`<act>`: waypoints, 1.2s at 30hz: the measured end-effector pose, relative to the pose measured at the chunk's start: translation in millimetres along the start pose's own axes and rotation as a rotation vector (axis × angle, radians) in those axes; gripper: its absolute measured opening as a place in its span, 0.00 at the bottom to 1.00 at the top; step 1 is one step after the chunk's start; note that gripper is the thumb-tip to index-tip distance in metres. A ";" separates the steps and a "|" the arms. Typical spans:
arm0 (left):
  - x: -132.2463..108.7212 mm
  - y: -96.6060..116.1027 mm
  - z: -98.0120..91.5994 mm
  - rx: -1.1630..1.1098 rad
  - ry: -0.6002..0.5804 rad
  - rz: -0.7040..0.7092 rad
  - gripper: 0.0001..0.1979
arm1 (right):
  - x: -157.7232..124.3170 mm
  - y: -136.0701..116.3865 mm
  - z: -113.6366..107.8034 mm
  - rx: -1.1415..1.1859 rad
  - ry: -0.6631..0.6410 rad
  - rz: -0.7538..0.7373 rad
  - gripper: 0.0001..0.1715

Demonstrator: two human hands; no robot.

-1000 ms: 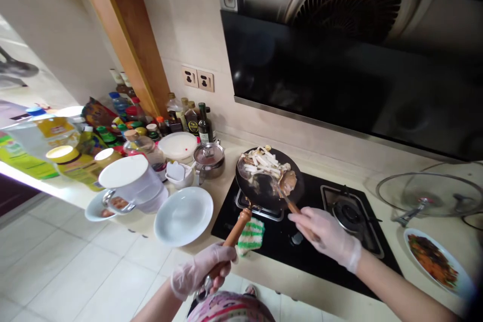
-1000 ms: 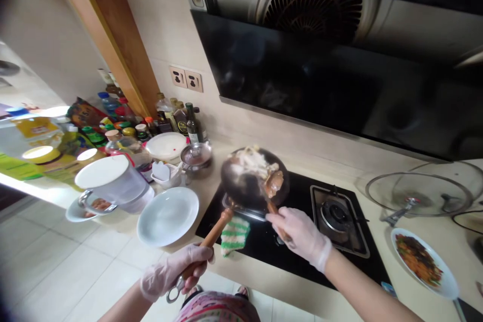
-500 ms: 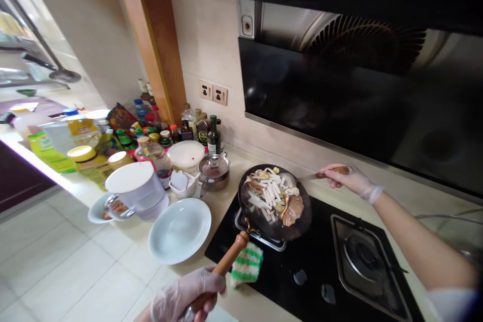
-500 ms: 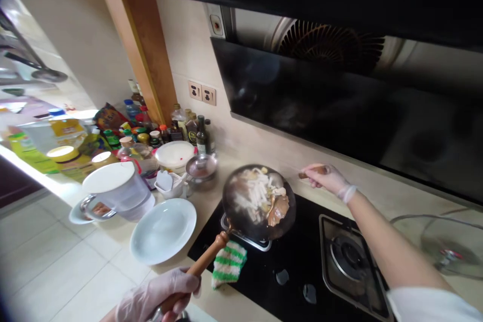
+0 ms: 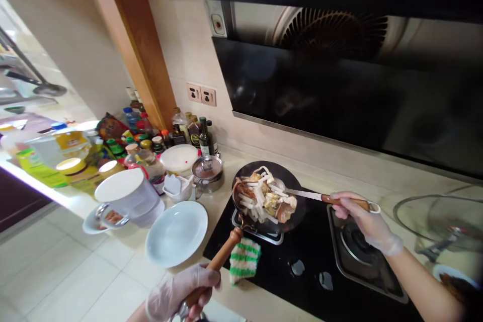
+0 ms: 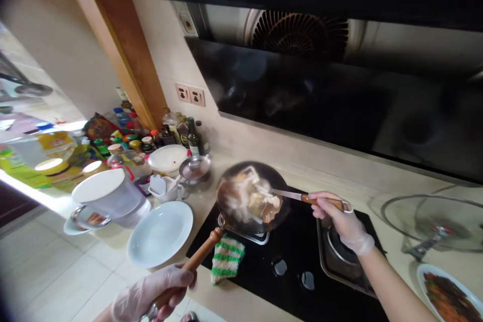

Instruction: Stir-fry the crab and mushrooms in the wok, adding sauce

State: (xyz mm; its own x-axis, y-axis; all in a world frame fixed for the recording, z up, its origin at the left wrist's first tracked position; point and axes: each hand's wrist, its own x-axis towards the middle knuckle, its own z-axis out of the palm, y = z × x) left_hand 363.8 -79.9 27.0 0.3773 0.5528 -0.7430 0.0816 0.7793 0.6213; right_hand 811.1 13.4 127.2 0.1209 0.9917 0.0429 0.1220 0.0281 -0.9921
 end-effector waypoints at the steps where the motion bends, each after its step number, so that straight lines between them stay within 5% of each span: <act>1: 0.8 -1.2 -1.3 -0.004 -0.012 0.007 0.15 | -10.8 -9.4 1.0 -0.069 -0.015 -0.024 0.20; 8: 4.0 -5.8 -8.6 0.007 -0.070 0.041 0.14 | -69.9 -68.1 25.6 -0.483 -0.118 -0.155 0.20; 19: -5.6 1.5 -4.0 0.057 -0.088 0.053 0.14 | -119.0 -129.2 42.8 -0.811 -0.194 -0.404 0.12; 23: -14.0 4.5 -0.7 0.080 -0.094 0.067 0.13 | -133.8 -140.5 94.7 -0.914 -0.393 -0.482 0.13; 27: -22.3 7.1 6.2 0.090 -0.108 0.082 0.12 | -132.1 -105.6 161.3 -1.118 -0.572 -0.564 0.12; 31: -22.4 4.1 9.5 0.108 -0.096 0.055 0.16 | -112.8 -76.5 170.0 -1.055 -0.421 -0.604 0.13; 36: -23.6 -7.7 5.9 -0.023 -0.091 0.085 0.22 | -90.0 -117.0 119.5 -0.800 -0.096 -0.378 0.13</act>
State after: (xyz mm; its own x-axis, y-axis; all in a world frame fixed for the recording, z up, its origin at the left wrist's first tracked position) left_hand 359.7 -100.6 41.2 0.4645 0.5891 -0.6612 0.0248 0.7377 0.6747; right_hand 668.2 -64.2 225.3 -0.1454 0.9412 0.3050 0.7929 0.2952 -0.5330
